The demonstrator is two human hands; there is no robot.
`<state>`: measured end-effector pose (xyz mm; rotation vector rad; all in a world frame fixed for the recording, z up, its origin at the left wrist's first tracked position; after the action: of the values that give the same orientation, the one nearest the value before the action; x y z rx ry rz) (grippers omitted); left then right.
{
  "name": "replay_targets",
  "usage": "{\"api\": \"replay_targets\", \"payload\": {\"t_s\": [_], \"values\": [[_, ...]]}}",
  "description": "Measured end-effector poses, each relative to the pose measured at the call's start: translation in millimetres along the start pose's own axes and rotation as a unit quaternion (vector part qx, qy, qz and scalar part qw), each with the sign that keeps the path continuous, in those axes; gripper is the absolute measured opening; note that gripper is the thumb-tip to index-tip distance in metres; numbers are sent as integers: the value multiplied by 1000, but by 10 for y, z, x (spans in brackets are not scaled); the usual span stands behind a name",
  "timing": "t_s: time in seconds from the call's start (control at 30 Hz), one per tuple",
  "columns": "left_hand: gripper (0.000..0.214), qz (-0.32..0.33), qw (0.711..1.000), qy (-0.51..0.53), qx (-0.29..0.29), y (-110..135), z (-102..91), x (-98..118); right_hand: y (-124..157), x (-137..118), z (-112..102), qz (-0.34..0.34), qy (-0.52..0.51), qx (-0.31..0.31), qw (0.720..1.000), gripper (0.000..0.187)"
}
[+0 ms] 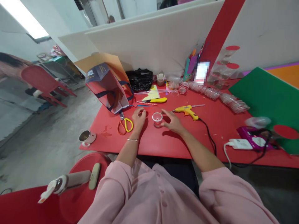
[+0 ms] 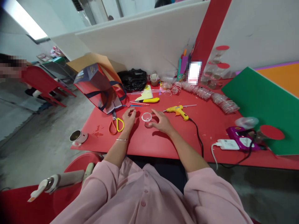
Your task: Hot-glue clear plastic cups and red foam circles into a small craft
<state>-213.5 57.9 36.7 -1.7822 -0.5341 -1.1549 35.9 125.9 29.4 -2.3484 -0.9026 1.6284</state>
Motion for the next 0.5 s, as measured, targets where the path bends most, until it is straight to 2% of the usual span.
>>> {"api": "replay_targets", "payload": {"t_s": [0.13, 0.2, 0.33, 0.4, 0.5], "values": [[23, -54, 998, 13, -3, -10, 59, -204, -40, -54, -156, -24, -63, 45, 997, 90], [29, -42, 999, 7, -1, -23, 75, -239, -50, -69, -212, -21, -64, 67, 995, 88], [39, 3, 999, -18, 28, -61, 30, -173, -50, -120, -232, -7, -60, 82, 995, 81], [37, -6, 999, -11, 36, -71, 14, -150, -47, -150, -219, -6, -57, 81, 995, 76], [21, -56, 998, 19, 20, -44, 56, -166, -45, -147, -204, 5, -53, 88, 995, 68]]}}
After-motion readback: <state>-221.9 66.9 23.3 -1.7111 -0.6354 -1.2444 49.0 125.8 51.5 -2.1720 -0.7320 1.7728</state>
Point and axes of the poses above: each hand's wrist, its own y-axis away from the middle knuckle, its own z-axis out of the palm, x = y × z, the point moved 10 cm from there along -y, towards the middle knuckle, and after that the axes turned 14 degrees about x, right-handed, at the moved point
